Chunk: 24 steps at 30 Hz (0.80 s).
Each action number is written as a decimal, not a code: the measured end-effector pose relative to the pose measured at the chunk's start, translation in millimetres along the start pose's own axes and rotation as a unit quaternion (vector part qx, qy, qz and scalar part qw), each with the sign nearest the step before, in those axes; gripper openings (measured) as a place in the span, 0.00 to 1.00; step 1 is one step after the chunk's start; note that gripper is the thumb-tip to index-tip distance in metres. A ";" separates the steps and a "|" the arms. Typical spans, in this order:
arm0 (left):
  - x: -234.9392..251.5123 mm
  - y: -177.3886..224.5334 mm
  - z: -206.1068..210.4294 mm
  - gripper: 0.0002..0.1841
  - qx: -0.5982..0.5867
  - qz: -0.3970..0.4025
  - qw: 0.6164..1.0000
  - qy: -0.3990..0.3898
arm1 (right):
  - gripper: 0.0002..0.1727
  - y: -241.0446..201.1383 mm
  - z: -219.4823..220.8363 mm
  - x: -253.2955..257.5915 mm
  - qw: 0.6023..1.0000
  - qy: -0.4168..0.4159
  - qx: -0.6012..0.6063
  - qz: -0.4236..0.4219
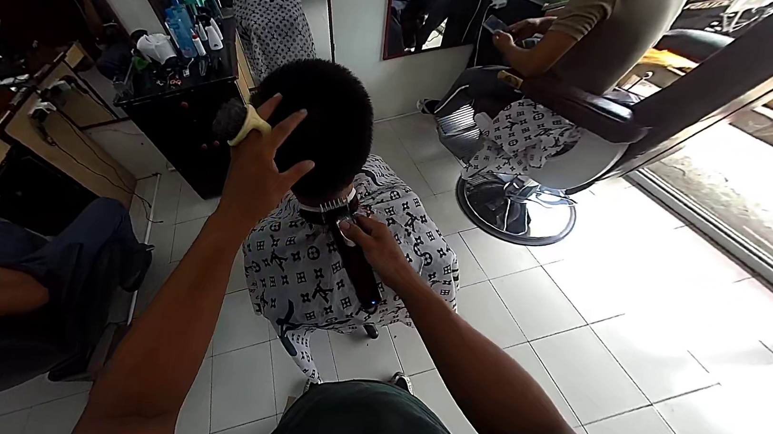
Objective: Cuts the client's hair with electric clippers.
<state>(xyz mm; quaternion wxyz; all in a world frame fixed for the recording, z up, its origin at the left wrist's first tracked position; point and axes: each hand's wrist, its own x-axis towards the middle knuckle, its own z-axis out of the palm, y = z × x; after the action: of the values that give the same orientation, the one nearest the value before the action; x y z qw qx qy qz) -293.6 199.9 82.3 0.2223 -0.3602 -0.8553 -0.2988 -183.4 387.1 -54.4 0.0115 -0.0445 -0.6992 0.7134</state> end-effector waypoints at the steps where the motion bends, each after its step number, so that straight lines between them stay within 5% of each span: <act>1: -16.5 3.6 2.8 0.32 -0.032 0.017 0.997 0.061 | 0.19 7.0 -7.6 -9.1 0.999 -0.001 0.024 0.035; 3: -53.9 14.4 17.7 0.22 -0.064 0.007 0.996 0.063 | 0.21 22.8 -20.8 -27.5 0.994 0.016 0.069 0.083; 6: -71.5 32.1 39.6 0.12 -0.189 -0.095 0.936 -0.281 | 0.21 39.9 -29.2 -46.5 0.984 0.077 0.127 0.094; 7: -70.5 33.9 49.7 0.11 -0.249 -0.099 0.912 -0.310 | 0.21 43.0 -31.3 -51.0 0.981 0.097 0.142 0.091; 10: -58.3 40.2 76.1 0.09 -0.346 -0.186 0.894 -0.216 | 0.22 43.3 -37.0 -57.8 0.968 0.137 0.189 0.088; 13: -45.6 43.3 85.0 0.10 -0.353 -0.253 0.841 -0.324 | 0.25 52.2 -42.8 -61.8 0.961 0.103 0.248 0.058; 16: -46.4 45.3 88.9 0.08 -0.400 -0.239 0.852 -0.239 | 0.25 51.9 -50.9 -59.2 0.962 0.055 0.259 0.067; 19: -55.4 51.2 76.3 0.10 -0.440 -0.304 0.799 -0.273 | 0.17 43.1 -47.4 -51.6 0.966 0.077 0.229 0.089; 22: -85.5 58.1 56.3 0.10 -0.380 -0.270 0.844 -0.266 | 0.25 28.9 -45.1 -31.1 0.980 0.059 0.163 0.093; 24: -112.8 54.8 48.3 0.11 -0.340 -0.267 0.875 -0.216 | 0.22 18.8 -39.3 -18.6 0.984 -0.001 0.149 0.097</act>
<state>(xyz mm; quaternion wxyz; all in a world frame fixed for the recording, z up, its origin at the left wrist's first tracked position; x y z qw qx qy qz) -188.2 208.6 -0.6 -0.1930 -0.2271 -0.7912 -0.5341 -160.9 424.4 -73.0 -0.0516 -0.1091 -0.5778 0.8072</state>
